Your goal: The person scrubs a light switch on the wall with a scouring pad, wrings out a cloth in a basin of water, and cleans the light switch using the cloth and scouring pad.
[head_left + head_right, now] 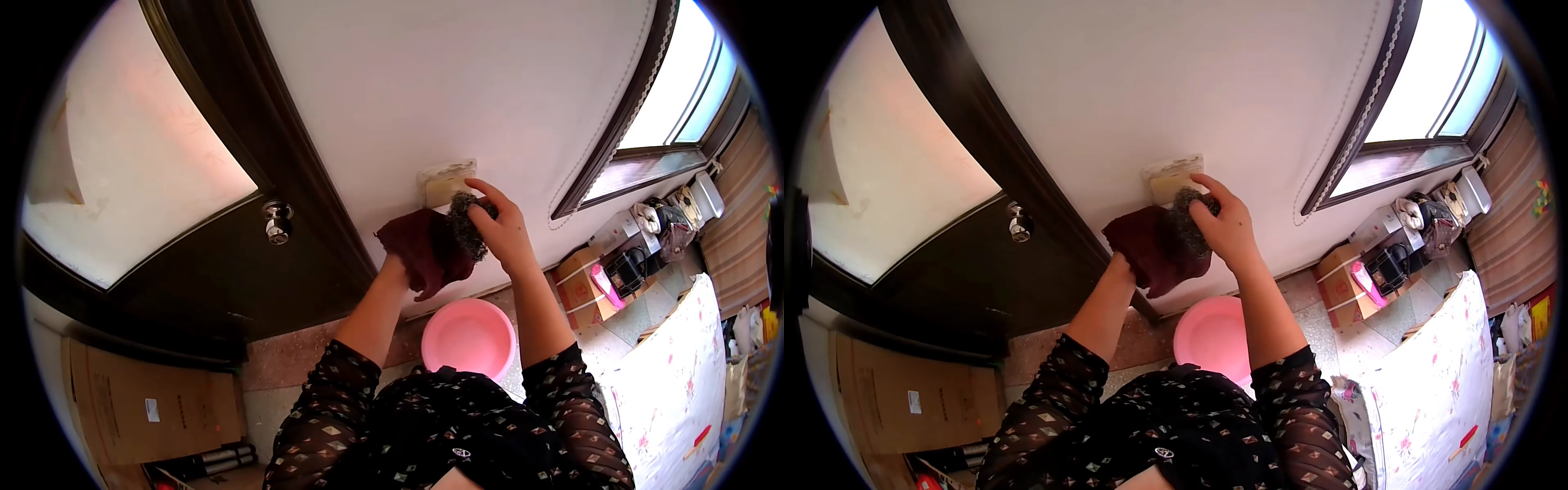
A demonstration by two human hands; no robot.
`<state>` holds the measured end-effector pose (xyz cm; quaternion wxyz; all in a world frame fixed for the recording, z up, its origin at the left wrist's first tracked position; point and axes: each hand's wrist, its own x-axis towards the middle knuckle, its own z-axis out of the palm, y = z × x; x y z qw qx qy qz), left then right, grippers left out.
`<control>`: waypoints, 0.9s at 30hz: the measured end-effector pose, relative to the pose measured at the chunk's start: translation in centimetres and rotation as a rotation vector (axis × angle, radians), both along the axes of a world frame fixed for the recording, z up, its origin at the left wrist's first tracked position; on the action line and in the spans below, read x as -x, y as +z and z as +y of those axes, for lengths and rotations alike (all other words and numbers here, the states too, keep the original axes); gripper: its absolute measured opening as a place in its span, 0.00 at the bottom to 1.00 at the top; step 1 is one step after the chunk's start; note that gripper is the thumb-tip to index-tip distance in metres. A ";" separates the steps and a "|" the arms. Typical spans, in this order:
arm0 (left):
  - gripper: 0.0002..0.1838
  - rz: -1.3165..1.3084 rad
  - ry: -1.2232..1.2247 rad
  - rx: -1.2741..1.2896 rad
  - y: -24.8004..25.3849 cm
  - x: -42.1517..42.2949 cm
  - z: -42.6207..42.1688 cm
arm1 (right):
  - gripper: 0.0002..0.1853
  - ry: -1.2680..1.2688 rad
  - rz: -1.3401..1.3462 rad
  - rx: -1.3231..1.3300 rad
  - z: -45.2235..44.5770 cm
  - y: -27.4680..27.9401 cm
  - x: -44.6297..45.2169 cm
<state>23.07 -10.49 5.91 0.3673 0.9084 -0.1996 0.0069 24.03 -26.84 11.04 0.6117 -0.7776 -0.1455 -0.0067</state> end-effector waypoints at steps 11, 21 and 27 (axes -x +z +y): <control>0.09 -0.407 -0.356 -1.287 5.1 2.6 -3.0 | 0.15 0.039 0.396 -0.648 -4.8 -3.3 1.3; 0.10 -0.270 -0.065 -0.209 5.2 2.2 -3.6 | 0.14 0.010 0.473 -0.667 -5.9 -5.3 2.9; 0.13 -0.386 -0.107 -0.421 7.5 1.5 -2.9 | 0.14 0.068 0.401 -0.721 -6.4 -3.1 3.3</control>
